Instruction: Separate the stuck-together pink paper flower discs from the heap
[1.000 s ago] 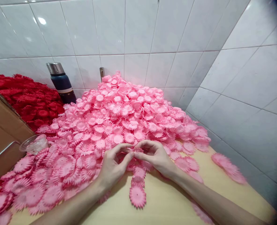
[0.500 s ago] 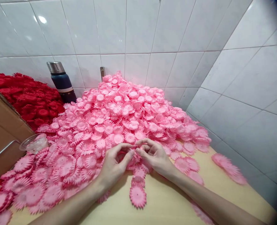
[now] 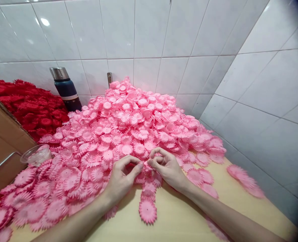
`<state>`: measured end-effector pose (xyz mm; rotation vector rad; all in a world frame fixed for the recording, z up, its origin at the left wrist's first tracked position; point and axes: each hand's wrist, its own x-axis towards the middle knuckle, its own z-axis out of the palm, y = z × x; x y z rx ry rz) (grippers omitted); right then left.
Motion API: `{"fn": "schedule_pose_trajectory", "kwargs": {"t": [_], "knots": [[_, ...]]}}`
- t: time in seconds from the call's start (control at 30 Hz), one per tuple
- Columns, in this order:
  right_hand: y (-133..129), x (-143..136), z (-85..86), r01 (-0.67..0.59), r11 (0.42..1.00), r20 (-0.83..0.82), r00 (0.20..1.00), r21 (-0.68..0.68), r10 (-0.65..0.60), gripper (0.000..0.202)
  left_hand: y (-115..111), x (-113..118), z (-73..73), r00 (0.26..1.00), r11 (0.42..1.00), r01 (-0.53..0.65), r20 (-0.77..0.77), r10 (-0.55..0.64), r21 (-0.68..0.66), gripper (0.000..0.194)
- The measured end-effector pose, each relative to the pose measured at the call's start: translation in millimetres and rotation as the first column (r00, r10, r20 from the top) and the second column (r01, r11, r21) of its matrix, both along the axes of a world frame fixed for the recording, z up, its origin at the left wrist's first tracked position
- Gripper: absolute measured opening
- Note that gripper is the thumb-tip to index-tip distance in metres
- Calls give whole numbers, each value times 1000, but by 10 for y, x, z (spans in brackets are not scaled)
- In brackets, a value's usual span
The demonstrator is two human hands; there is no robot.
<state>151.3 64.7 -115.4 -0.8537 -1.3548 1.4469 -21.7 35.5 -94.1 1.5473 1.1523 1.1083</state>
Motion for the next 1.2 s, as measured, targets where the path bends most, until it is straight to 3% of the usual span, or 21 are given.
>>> {"fn": "schedule_pose_trajectory", "kwargs": {"t": [0.1, 0.23, 0.3, 0.4, 0.47, 0.53, 0.63, 0.8, 1.2], "knots": [[4, 20, -7, 17, 1000, 5, 1000, 1, -17, 29, 19, -24, -21, 995, 998, -59, 78, 61, -29, 16], [45, 68, -33, 110, 994, 9, 994, -4, -110, 30, 94, -68, -66, 946, 972, -226, 224, 234, -61, 17], [62, 81, -29, 150, 988, 23, 988, 34, -151, 28, 115, -71, -68, 943, 968, -249, 219, 252, -38, 15], [62, 87, -1, 136, 978, 91, 984, 157, -151, 26, 97, -48, -47, 973, 978, -205, 118, 199, 38, 14], [52, 91, 14, 80, 975, 147, 983, 206, -111, 35, 63, -31, -32, 984, 981, -174, 46, 171, 80, 14], [42, 94, 20, 24, 977, 194, 979, 211, -66, 42, 27, -21, -22, 990, 985, -135, -26, 138, 112, 15], [34, 88, 19, -17, 980, 220, 975, 197, -27, 30, -11, -20, -20, 988, 981, -48, -138, 75, 187, 15], [37, 62, 4, 19, 990, 179, 983, 139, -44, 19, -12, -25, -27, 978, 937, 12, -198, 62, 350, 14], [41, 46, 1, 129, 988, 110, 984, 90, -139, 23, -4, -24, 34, 979, 972, 23, -204, 26, 236, 15]]}}
